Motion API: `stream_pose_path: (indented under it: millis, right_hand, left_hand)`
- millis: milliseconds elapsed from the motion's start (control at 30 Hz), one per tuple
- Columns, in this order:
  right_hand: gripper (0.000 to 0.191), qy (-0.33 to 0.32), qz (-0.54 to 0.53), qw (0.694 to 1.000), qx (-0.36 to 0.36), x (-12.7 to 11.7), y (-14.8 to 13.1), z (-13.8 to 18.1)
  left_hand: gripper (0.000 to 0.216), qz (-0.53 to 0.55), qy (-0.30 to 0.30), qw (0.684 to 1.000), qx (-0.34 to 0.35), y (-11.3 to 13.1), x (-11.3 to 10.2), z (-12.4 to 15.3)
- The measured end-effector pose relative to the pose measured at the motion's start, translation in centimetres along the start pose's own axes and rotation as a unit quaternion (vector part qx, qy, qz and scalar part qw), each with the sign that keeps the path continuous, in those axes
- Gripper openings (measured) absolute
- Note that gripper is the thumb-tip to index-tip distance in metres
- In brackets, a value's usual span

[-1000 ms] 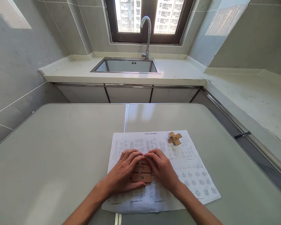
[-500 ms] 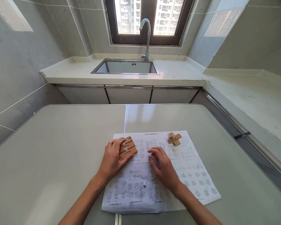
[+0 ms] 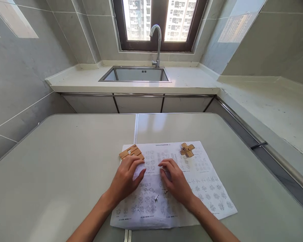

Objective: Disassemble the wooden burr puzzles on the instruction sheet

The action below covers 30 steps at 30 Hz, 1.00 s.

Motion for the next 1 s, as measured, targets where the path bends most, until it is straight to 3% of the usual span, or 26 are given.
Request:
stream_pose_path:
  millis: [100,300,500,800,1000]
  right_hand:
    - [0.017,0.002,0.001,1.0,-0.005,-0.1,-0.2,-0.1]
    - [0.017,0.001,-0.007,1.0,-0.001,0.0,-0.3,-0.2]
    - [0.018,-0.005,-0.014,1.0,0.003,0.2,-0.2,-0.3]
    - [0.018,-0.012,-0.019,1.0,0.007,0.2,-0.2,-0.3]
    - [0.018,-0.015,-0.017,1.0,0.009,0.3,-0.1,-0.3]
  left_hand:
    - [0.006,0.055,-0.048,0.997,0.016,0.9,1.4,0.6]
    - [0.03,0.056,-0.124,0.986,0.091,2.9,3.2,1.3]
    - [0.03,0.027,-0.175,0.982,0.067,2.6,4.6,1.3]
    - [0.03,-0.001,-0.116,0.991,0.068,2.6,4.5,1.4]
    - [0.031,-0.022,-0.118,0.99,0.071,2.9,4.3,1.3]
Point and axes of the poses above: each hand's wrist, its own z-axis away from the middle knuckle, its own x-axis out of the palm, y = z × x, the point moved 9 cm from there along -z, towards the middle knuckle, and after that the axes turned 3 degrees about -y, right-handed, at the moved point
